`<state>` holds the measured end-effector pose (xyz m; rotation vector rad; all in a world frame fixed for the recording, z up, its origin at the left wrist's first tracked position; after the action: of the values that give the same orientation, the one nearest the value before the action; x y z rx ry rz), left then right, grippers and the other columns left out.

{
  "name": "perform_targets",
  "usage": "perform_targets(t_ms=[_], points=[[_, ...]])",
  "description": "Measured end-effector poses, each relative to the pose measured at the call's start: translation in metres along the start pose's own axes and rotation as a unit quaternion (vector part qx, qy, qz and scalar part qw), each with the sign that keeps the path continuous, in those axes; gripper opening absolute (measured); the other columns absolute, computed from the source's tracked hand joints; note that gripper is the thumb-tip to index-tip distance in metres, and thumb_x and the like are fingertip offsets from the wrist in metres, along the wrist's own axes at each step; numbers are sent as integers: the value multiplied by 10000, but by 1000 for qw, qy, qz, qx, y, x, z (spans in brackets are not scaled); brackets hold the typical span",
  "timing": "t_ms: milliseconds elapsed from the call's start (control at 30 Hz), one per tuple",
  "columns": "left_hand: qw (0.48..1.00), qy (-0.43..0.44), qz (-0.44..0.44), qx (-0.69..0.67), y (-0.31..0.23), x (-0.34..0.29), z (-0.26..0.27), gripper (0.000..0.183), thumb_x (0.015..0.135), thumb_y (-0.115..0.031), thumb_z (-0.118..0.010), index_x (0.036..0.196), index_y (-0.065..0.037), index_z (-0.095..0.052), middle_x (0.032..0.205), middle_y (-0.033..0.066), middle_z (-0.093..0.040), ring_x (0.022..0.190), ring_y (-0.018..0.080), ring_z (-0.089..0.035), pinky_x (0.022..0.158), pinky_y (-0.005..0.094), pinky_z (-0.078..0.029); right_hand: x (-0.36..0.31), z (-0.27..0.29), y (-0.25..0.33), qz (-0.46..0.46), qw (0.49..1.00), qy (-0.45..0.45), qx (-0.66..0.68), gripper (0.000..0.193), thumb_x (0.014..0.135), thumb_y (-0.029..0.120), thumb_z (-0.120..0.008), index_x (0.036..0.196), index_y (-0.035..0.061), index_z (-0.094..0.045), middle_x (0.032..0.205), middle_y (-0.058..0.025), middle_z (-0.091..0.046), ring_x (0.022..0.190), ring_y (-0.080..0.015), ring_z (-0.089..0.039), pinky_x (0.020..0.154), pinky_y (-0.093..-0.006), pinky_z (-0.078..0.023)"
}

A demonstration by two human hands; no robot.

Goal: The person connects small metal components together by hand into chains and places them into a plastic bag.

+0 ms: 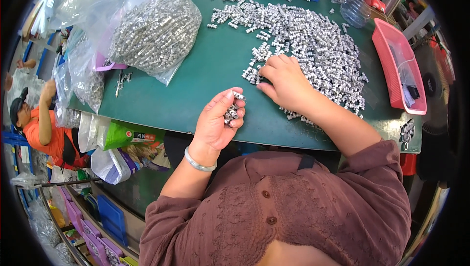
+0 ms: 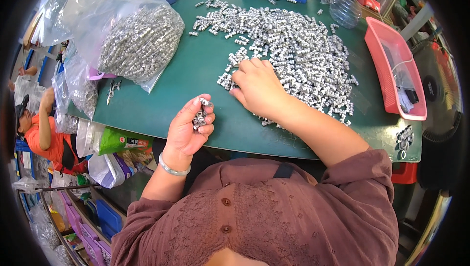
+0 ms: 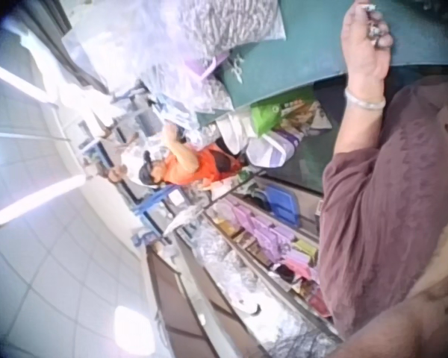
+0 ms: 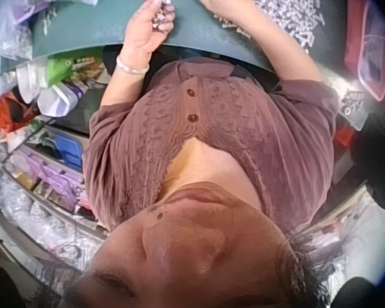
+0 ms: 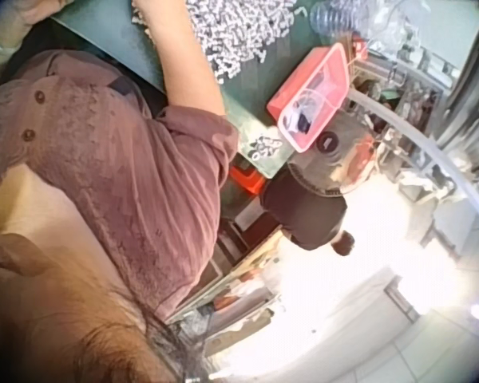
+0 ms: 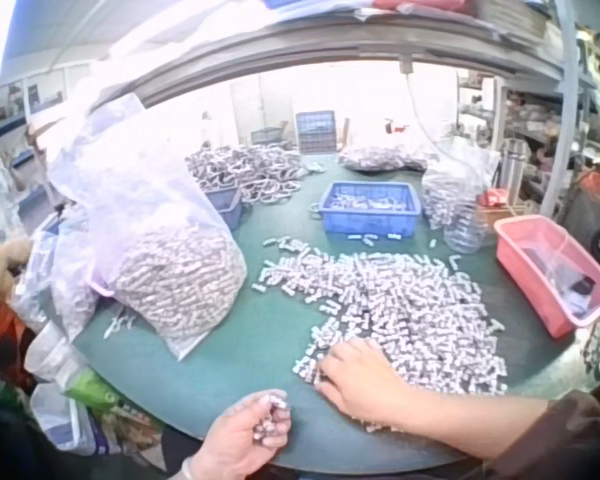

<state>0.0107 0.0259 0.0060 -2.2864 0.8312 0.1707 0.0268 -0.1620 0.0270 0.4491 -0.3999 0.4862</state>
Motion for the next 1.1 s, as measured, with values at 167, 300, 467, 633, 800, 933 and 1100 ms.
perform_targets(t_ms=[167, 300, 467, 633, 800, 933, 1100], points=[[1000, 9, 6, -17, 0, 2, 1, 183, 910, -198, -533, 1014, -51, -570, 811, 45, -543, 670, 119, -495, 479, 192, -376, 0, -3, 0, 6, 998, 32, -47, 122, 706, 163, -671, 748, 68, -607, 867, -70, -514, 911, -254, -479, 799, -381, -354], [1000, 8, 6, -20, 1, 2, 4, 179, 906, -201, -519, 1004, -56, -554, 837, 55, -532, 683, 129, -484, 480, 194, -390, -1, -4, 0, 17, 998, 17, -58, 98, 700, 148, -651, 733, 67, -605, 840, -70, -510, 894, -249, -482, 792, -372, -355], [998, 9, -4, -58, 0, 3, 3, 180, 879, -204, -522, 966, -51, -562, 883, 99, -575, 732, 192, -543, 521, 235, -452, -2, -5, -2, 17, 998, 11, -64, 77, 703, 134, -632, 723, 66, -602, 828, -69, -512, 883, -247, -484, 789, -372, -354], [998, -4, -11, -54, 1, 4, 2, 183, 882, -227, -522, 922, -54, -565, 908, 117, -591, 759, 238, -584, 547, 269, -486, -2, -1, 2, 14, 997, 2, -79, 71, 699, 134, -629, 722, 68, -614, 808, -57, -516, 865, -234, -494, 780, -368, -355], [999, 13, -13, -50, 5, 6, 7, 153, 894, -211, -531, 918, -62, -555, 869, 97, -582, 744, 214, -581, 547, 264, -484, -1, -3, 2, 8, 994, 9, -109, 75, 712, 139, -626, 733, 67, -619, 806, -55, -527, 866, -235, -502, 773, -366, -356], [1000, -8, -12, -24, 4, 7, 1, 146, 894, -196, -538, 945, -60, -552, 849, 84, -577, 723, 196, -570, 536, 253, -468, -3, -2, -2, -13, 995, -34, -91, 95, 716, 125, -623, 786, 62, -610, 819, -67, -546, 836, -252, -518, 753, -378, -366], [999, -25, -12, 40, 3, 9, -9, 189, 898, -208, -559, 1019, -63, -553, 820, 61, -586, 684, 141, -560, 510, 231, -427, -4, 3, 6, 76, 991, -89, 66, 170, 698, 66, -627, 858, 56, -568, 847, -81, -560, 823, -265, -534, 742, -385, -390]])
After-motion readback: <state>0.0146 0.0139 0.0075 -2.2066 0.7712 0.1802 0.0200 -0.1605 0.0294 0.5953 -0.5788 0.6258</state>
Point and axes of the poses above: each hand's wrist, its own x-axis towards the middle knuckle, its own z-axis out of the back of the hand, y = z × x, the point moved 2 cm from there along x, towards the middle knuckle
